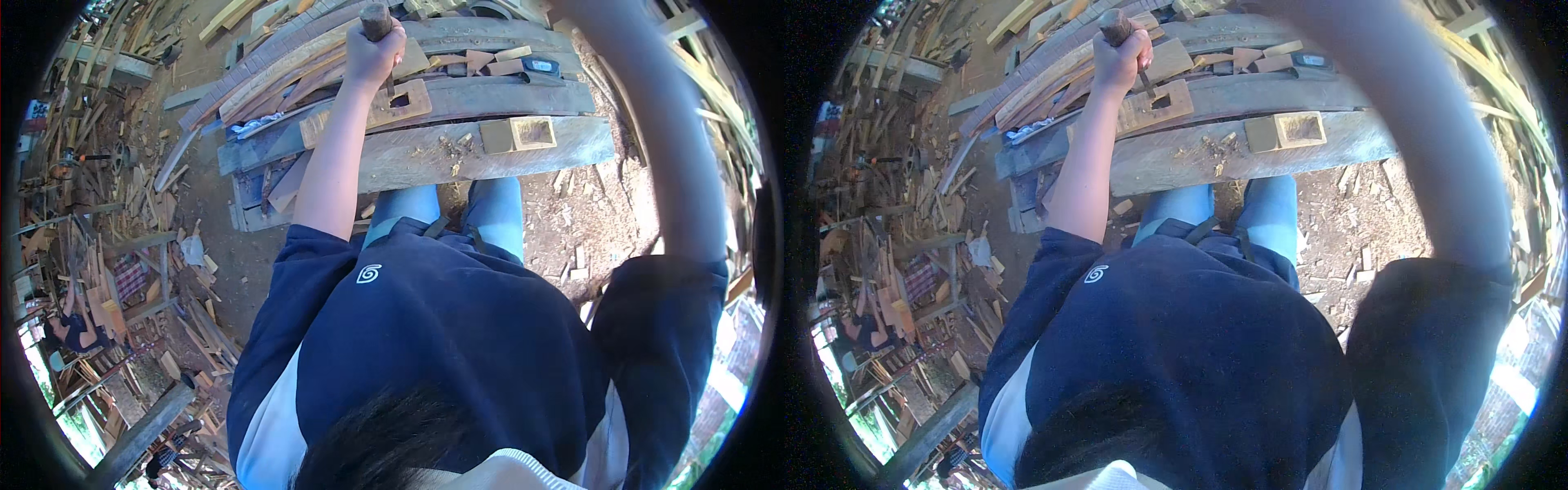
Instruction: Using a chisel and wooden mallet to carve out a mortise in a piece of wood.
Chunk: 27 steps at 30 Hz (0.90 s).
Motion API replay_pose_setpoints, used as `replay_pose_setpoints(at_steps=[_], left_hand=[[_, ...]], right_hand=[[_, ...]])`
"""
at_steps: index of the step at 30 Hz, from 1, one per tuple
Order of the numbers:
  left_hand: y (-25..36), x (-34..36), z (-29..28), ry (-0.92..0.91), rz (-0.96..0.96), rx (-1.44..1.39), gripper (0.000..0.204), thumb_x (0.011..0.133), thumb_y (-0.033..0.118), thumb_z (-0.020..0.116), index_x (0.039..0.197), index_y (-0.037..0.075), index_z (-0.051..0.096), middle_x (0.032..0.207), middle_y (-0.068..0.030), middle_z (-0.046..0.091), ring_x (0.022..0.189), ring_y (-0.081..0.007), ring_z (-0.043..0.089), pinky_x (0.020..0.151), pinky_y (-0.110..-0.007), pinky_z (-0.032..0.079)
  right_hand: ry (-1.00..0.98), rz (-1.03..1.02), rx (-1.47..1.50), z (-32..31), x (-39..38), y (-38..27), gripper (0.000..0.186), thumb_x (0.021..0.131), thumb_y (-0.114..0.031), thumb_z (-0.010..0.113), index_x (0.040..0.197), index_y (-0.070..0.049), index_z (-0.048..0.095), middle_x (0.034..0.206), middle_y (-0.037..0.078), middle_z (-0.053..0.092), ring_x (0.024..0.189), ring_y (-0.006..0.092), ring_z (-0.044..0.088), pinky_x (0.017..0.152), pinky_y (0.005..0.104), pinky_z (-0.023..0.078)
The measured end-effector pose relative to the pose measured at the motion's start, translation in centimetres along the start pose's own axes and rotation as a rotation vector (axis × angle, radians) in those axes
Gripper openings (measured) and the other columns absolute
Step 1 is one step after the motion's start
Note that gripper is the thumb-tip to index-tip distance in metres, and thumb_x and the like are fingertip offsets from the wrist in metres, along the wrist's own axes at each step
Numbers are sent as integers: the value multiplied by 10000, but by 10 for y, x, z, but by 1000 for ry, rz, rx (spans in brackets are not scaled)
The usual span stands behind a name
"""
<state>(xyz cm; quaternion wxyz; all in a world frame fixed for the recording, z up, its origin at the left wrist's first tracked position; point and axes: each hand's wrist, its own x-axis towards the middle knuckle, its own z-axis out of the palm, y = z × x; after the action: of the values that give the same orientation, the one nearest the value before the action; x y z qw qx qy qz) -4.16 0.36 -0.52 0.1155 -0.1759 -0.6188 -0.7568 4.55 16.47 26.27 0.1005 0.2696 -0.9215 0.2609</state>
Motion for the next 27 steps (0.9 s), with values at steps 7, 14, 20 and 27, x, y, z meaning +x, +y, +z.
replay_pose_setpoints(at_steps=[7, 14, 20, 27], left_hand=[[-4, 1, -3, 7, -42, 19, 160, 888, 94, 639, 739, 57, 594, 582, 9, 550, 497, -79, 512, 489, -258, 410], [-12, -3, -6, 29, -47, 14, 147, 871, 112, 648, 739, 62, 605, 599, 13, 564, 512, -72, 520, 497, -251, 414], [-6, -4, -2, 62, -16, 45, 160, 883, 105, 617, 737, 51, 583, 567, -14, 529, 478, -103, 499, 477, -277, 404], [-13, -5, -4, 74, -117, 88, 121, 835, 141, 700, 770, 56, 642, 627, 15, 596, 533, -69, 556, 499, -255, 437]], right_hand=[[-490, 62, -97, -12, -4, 2, 286, 951, -106, 488, 1190, 44, 532, 992, 180, 632, 860, 191, 625, 713, 355, 521], [18, 46, -98, 32, 8, 21, 325, 944, -120, 507, 1240, 16, 514, 981, 202, 625, 895, 238, 631, 765, 410, 531], [-376, 140, 177, -13, 6, 7, 365, 954, -119, 504, 1276, 51, 530, 938, 136, 656, 746, 163, 651, 618, 295, 561], [-214, 166, -200, 32, -9, 2, 397, 968, -102, 501, 1324, 73, 484, 997, 182, 655, 872, 229, 648, 799, 375, 553]])
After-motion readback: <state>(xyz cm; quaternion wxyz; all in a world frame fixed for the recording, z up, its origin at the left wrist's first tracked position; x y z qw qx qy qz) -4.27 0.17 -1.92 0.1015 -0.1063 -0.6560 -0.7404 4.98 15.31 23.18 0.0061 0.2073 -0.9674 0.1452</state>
